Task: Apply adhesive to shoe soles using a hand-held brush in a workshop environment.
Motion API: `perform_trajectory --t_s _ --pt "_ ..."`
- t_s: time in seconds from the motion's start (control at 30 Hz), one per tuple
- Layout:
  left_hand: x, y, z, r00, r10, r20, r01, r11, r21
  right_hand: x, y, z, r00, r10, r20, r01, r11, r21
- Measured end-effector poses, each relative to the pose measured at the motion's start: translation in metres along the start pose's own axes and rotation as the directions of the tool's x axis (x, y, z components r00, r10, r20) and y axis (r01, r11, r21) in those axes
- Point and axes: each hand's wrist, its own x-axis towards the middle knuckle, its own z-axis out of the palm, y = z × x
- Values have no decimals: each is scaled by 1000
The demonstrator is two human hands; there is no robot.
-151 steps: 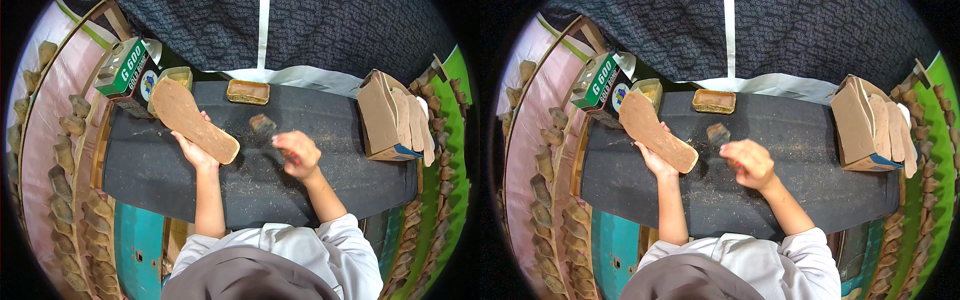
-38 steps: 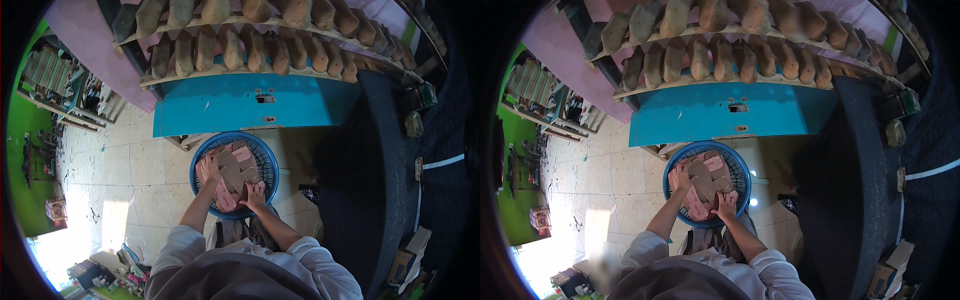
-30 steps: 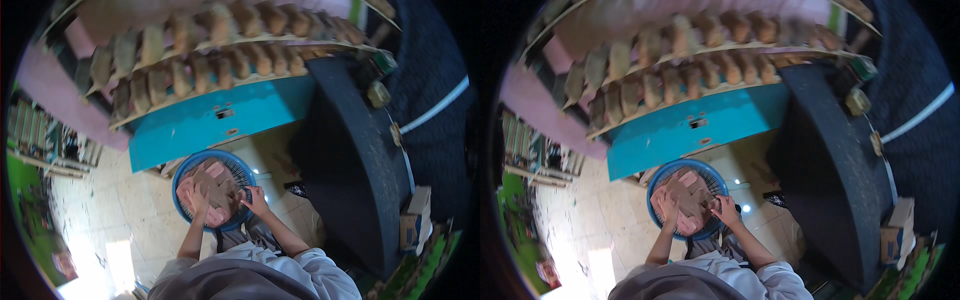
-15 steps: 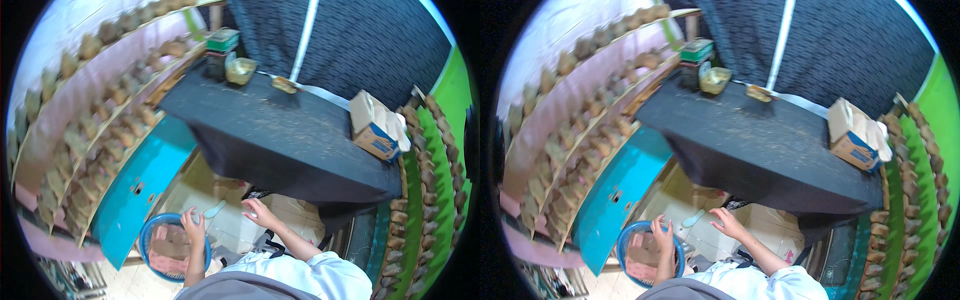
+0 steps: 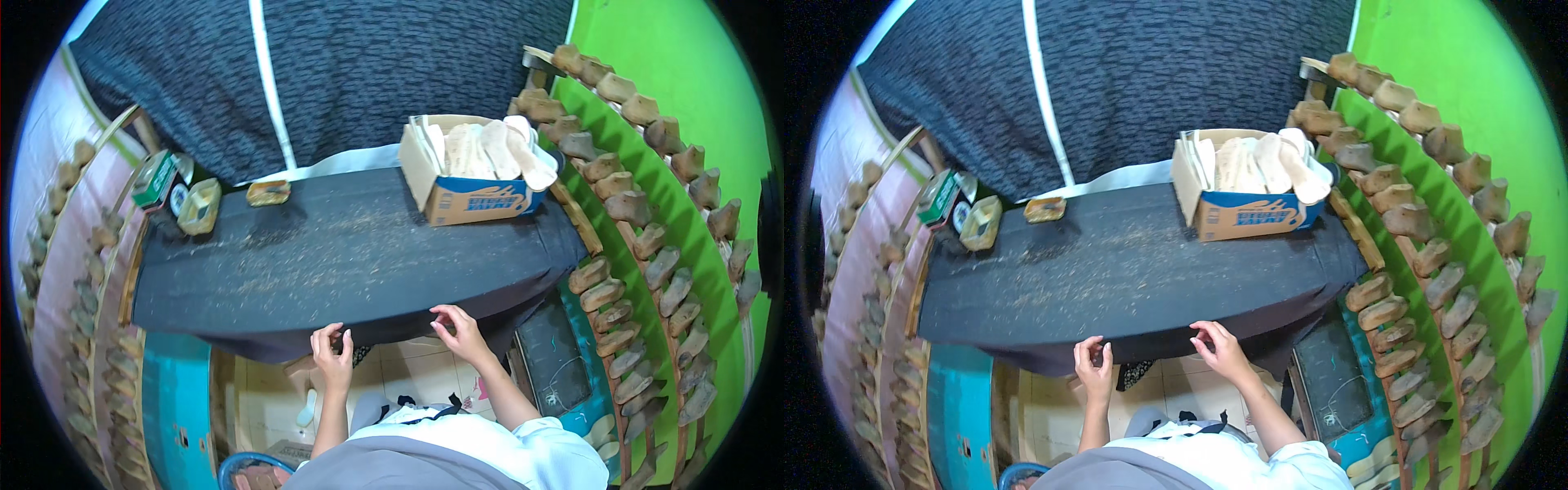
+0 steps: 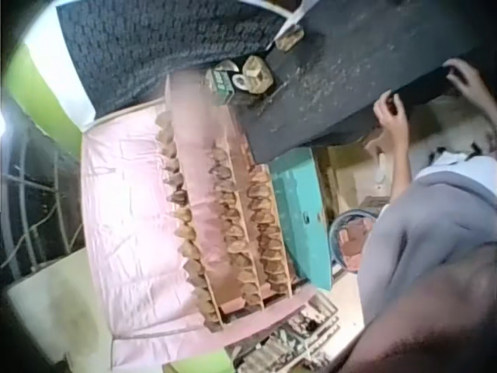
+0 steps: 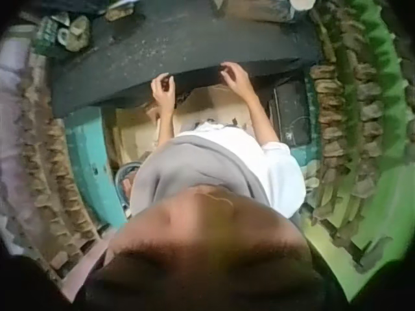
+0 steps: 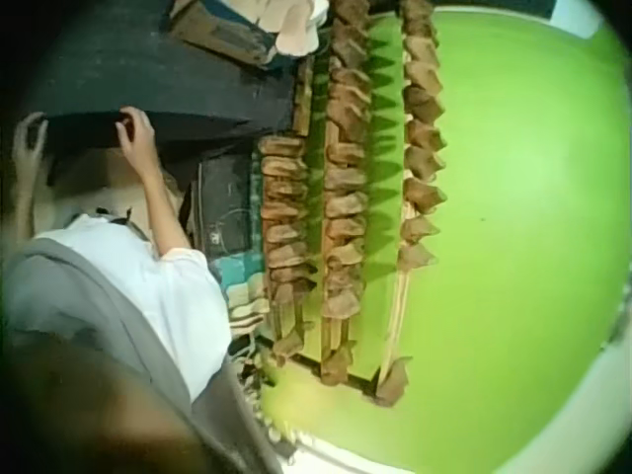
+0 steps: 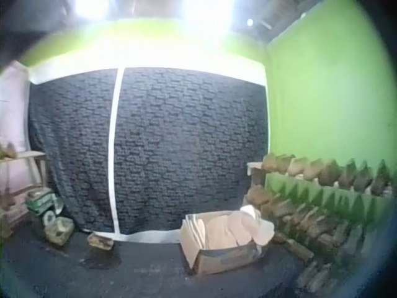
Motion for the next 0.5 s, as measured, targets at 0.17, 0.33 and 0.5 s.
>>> perform_trajectory --t_s 0.17,0.33,0.5 --pt "37 0 57 989 65 130 -64 998 -12 36 21 -50 976 4 -219 -34 990 -135" --pt "84 7 113 967 86 239 -78 996 -44 98 35 -107 851 -92 -518 -108 933 -343" --pt "125 20 167 907 207 367 -175 977 -120 164 59 -164 741 -275 -613 -235 749 -620"
